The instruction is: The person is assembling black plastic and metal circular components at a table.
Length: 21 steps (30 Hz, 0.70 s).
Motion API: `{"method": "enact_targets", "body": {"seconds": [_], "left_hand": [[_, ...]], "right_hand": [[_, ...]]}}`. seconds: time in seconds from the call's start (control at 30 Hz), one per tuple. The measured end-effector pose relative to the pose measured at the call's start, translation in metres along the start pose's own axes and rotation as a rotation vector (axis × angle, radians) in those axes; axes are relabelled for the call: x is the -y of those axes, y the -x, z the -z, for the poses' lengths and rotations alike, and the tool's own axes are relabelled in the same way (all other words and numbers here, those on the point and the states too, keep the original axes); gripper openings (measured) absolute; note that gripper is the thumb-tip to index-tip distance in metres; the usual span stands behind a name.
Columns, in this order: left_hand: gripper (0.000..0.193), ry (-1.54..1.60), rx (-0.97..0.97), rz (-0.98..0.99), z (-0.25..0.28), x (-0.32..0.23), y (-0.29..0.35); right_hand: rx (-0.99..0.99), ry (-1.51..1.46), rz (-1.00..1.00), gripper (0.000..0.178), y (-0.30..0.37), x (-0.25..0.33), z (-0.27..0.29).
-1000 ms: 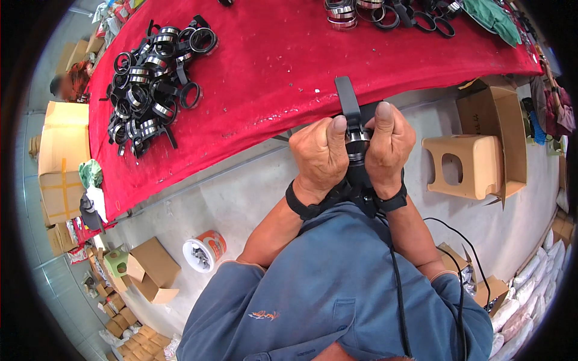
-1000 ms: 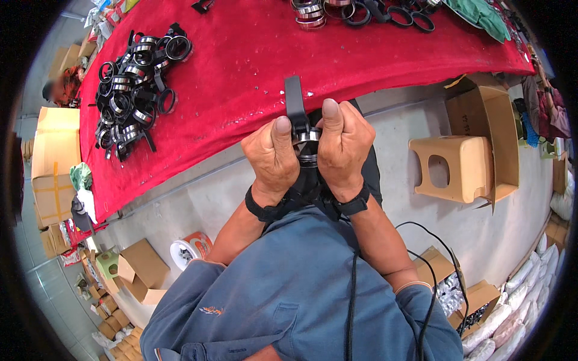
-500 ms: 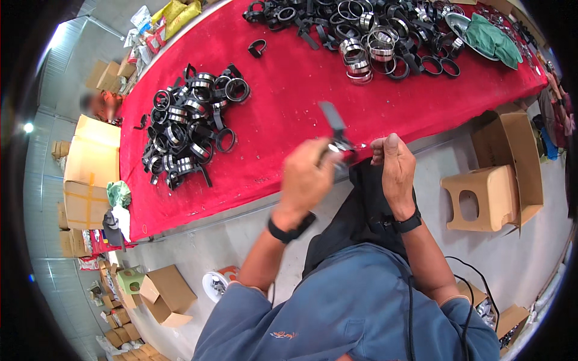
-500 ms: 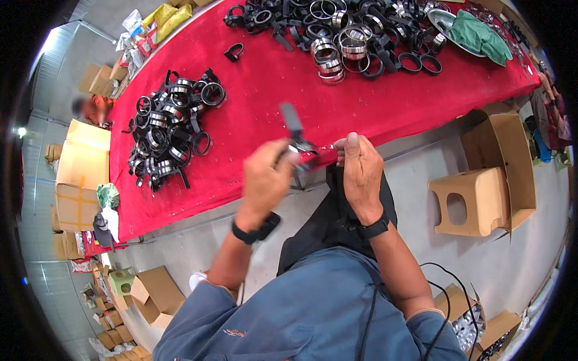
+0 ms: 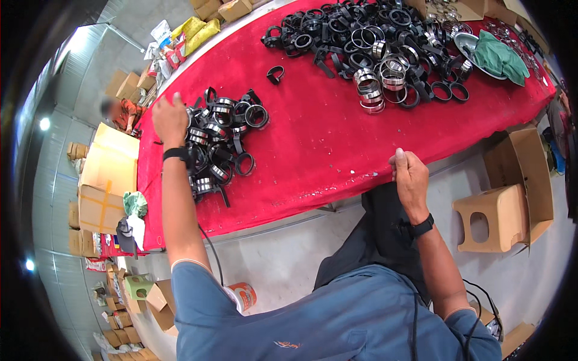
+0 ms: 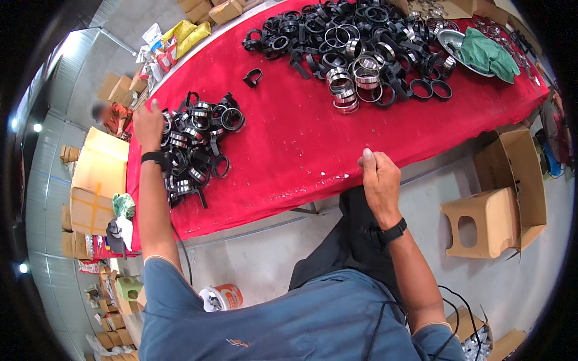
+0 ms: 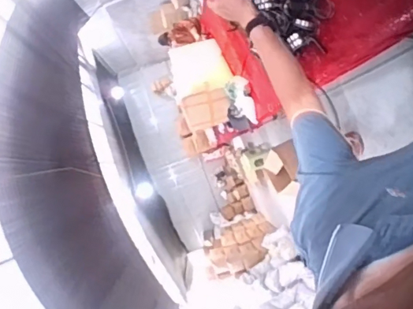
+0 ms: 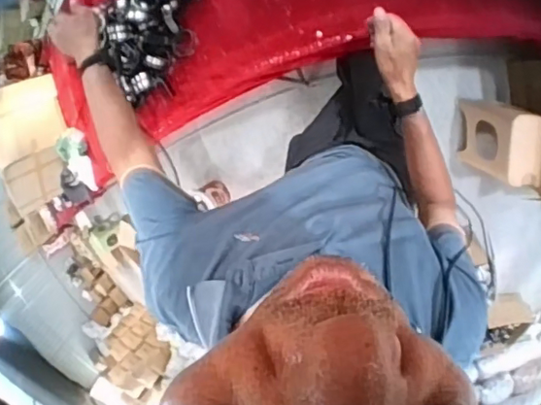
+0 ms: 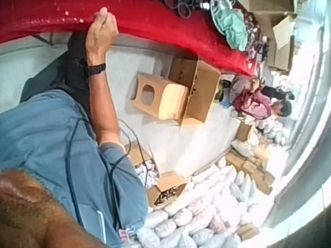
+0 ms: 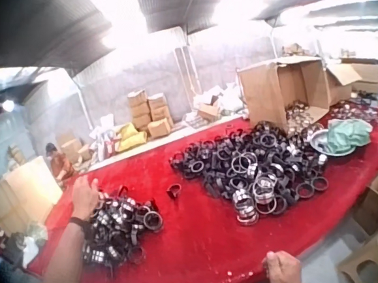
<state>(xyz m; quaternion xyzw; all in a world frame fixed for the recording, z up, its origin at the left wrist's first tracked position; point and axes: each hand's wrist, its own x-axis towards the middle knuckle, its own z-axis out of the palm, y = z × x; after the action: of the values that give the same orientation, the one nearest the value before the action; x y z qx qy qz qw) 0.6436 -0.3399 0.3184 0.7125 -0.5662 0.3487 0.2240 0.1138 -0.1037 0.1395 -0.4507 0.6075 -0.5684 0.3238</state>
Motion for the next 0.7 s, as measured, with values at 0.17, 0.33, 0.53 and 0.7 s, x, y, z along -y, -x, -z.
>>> {"method": "enact_targets", "body": {"seconds": [0.17, 0.33, 0.53, 0.7], "left_hand": [[0.036, 0.419, -0.046, -0.428, -0.019, -0.15, 0.016], [0.034, 0.641, 0.192, -0.456, -0.076, -0.253, 0.035], [0.05, 0.609, 0.621, -0.114, -0.118, -0.364, 0.058], [0.036, 1.117, 1.008, 0.439, -0.159, -0.39, 0.066]], "right_hand": [[-0.066, 0.293, 0.325, 0.039, -0.047, -0.015, -0.022], [-0.144, 0.547, 0.52, 0.034, -0.042, -0.027, -0.042], [-0.192, 0.603, 0.535, 0.034, -0.043, -0.03, -0.041], [-0.205, 0.585, 0.529, 0.033, -0.045, -0.027, -0.044]]}}
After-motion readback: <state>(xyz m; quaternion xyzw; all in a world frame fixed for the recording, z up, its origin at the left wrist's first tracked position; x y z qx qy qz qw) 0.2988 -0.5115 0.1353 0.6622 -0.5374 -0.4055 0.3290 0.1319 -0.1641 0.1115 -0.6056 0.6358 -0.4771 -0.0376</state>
